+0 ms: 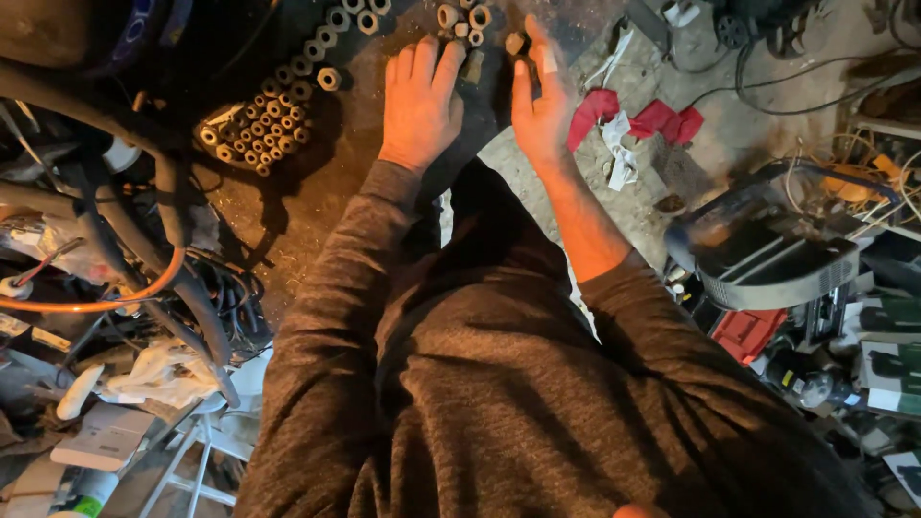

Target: Sorting and organizing small metal appliance parts and sockets on a workbench.

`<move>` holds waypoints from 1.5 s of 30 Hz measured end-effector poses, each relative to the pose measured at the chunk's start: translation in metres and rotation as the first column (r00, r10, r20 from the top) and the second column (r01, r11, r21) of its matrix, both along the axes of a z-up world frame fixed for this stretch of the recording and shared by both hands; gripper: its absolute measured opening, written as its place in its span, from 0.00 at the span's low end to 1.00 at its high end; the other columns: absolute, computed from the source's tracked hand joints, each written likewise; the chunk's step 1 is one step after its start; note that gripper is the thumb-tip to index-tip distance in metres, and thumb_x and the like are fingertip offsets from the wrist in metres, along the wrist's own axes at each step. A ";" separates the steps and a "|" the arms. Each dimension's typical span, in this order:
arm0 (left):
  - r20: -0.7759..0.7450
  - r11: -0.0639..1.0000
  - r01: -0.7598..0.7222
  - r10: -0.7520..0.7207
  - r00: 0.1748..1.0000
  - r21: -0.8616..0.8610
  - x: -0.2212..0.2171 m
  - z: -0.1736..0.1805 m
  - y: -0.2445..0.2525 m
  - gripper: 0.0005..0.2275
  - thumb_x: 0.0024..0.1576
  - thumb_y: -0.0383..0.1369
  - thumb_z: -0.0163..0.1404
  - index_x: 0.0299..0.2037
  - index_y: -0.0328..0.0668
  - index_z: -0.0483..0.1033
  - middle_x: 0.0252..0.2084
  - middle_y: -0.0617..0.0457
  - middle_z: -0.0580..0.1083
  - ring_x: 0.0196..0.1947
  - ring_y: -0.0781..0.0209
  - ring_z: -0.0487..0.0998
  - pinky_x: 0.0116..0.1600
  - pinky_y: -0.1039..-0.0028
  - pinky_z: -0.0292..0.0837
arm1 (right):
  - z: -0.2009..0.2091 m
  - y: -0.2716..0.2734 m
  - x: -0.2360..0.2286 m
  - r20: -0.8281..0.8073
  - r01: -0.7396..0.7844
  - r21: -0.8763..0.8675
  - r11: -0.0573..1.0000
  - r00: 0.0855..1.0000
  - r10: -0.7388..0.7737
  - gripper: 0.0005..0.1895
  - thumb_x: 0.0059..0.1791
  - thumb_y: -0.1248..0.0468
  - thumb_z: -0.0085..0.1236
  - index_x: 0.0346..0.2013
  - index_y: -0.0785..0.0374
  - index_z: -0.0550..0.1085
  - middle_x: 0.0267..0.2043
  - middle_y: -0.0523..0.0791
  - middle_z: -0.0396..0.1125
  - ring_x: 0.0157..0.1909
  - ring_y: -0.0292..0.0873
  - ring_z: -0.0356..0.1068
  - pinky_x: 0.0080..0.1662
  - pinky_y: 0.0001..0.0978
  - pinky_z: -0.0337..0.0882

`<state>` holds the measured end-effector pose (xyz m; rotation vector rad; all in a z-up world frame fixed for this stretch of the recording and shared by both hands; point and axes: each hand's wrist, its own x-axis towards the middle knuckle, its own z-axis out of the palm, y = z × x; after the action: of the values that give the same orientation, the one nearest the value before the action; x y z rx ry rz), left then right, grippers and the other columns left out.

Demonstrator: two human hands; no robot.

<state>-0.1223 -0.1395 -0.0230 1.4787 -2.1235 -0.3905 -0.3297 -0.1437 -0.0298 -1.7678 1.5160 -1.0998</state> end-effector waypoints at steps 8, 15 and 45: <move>-0.154 0.992 -0.129 0.125 0.980 -0.013 -0.005 -0.005 0.008 0.23 0.55 0.31 0.58 0.58 0.32 0.65 0.59 0.37 0.66 0.57 0.37 0.67 0.61 0.53 0.64 | 0.017 0.010 0.005 0.014 0.036 0.020 0.999 0.999 -0.036 0.21 0.58 0.73 0.54 0.67 0.68 0.67 0.68 0.51 0.67 0.66 0.49 0.70 0.66 0.39 0.70; -0.138 0.968 -0.238 0.246 0.959 0.076 -0.004 -0.004 -0.002 0.19 0.56 0.32 0.60 0.54 0.35 0.69 0.48 0.43 0.71 0.49 0.41 0.70 0.54 0.57 0.66 | 0.020 0.015 0.024 -0.215 -0.058 -0.012 0.998 0.975 0.054 0.14 0.55 0.68 0.62 0.55 0.67 0.74 0.57 0.53 0.73 0.64 0.54 0.71 0.64 0.43 0.72; -0.198 0.921 -0.383 0.389 0.900 0.070 0.063 0.005 0.091 0.15 0.58 0.26 0.56 0.54 0.37 0.71 0.46 0.44 0.70 0.44 0.42 0.71 0.48 0.57 0.67 | 0.029 0.005 0.112 -0.315 -0.329 -0.049 0.943 0.901 0.298 0.15 0.51 0.69 0.67 0.50 0.65 0.72 0.59 0.58 0.68 0.69 0.62 0.63 0.66 0.49 0.66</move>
<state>-0.0590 -0.0481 -0.0175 1.7461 -1.6189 -0.4076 -0.2178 -0.1385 -0.0012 -2.2418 1.2916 -0.7797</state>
